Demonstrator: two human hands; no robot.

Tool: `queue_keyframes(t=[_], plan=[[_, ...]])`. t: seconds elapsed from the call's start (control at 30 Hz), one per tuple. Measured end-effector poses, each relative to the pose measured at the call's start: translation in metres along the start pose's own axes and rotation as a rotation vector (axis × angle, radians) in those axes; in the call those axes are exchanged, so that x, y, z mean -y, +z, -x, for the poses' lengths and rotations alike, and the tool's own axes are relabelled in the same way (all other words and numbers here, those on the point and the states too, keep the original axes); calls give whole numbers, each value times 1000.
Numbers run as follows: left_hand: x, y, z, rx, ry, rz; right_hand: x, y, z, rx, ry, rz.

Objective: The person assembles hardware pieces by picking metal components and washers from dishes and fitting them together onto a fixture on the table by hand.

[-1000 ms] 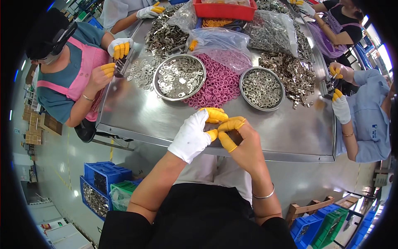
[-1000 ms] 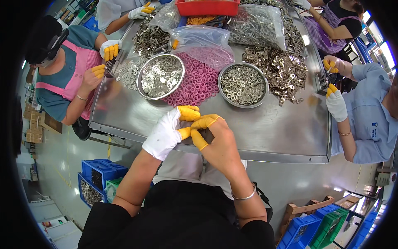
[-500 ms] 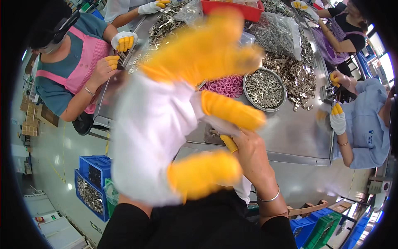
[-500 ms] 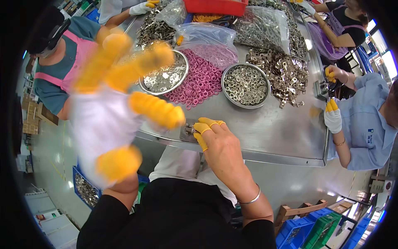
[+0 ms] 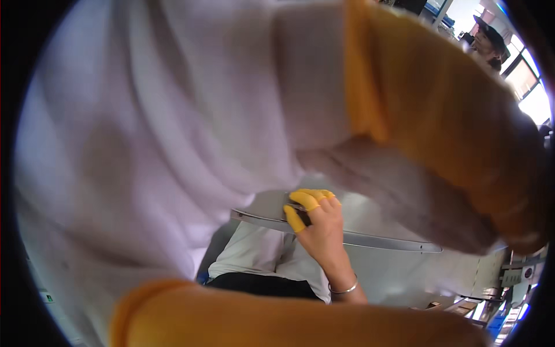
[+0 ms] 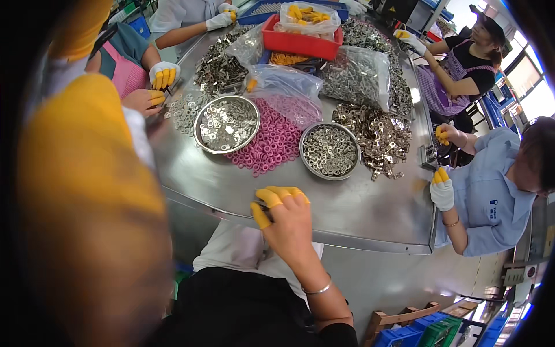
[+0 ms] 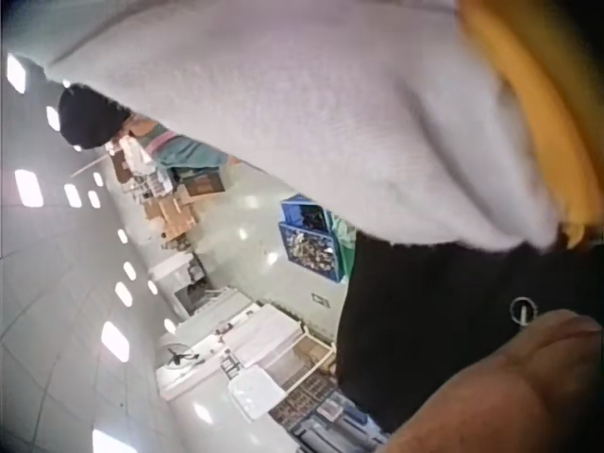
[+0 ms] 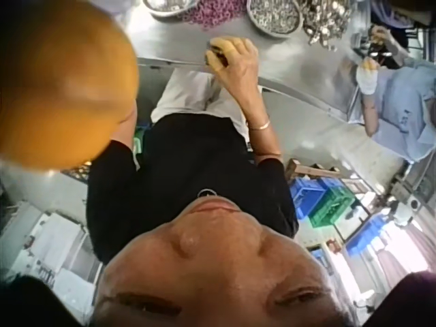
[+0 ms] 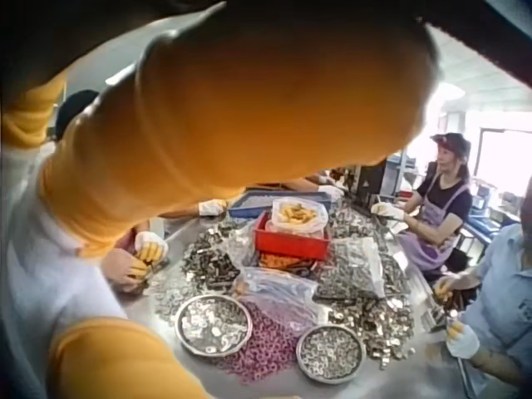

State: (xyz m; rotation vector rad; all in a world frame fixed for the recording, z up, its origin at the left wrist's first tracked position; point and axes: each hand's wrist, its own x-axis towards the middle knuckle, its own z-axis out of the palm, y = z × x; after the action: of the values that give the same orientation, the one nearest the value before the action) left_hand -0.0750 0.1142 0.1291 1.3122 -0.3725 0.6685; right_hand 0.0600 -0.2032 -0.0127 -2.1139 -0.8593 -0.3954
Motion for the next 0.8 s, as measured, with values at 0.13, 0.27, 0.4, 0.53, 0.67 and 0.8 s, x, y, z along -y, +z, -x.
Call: queue_keyframes(t=[0.13, 0.27, 0.4, 0.53, 0.67, 0.8], plan=[[-58, -33, 116, -54, 44, -75, -19, -42, 14, -23, 82, 68], [17, 65, -18, -104, 83, -112, -62, -75, 27, -168, 283, 389], [63, 157, -124, -101, 43, -126, -56, -82, 12, -87, 363, 405], [30, 155, -105, -151, 45, -245, -56, -48, -17, -21, 127, 363], [25, 152, -51, -164, 34, -313, -87, -44, -7, -33, 130, 453], [36, 120, -70, -74, 32, -772, -83, -47, -12, -14, 149, 445]])
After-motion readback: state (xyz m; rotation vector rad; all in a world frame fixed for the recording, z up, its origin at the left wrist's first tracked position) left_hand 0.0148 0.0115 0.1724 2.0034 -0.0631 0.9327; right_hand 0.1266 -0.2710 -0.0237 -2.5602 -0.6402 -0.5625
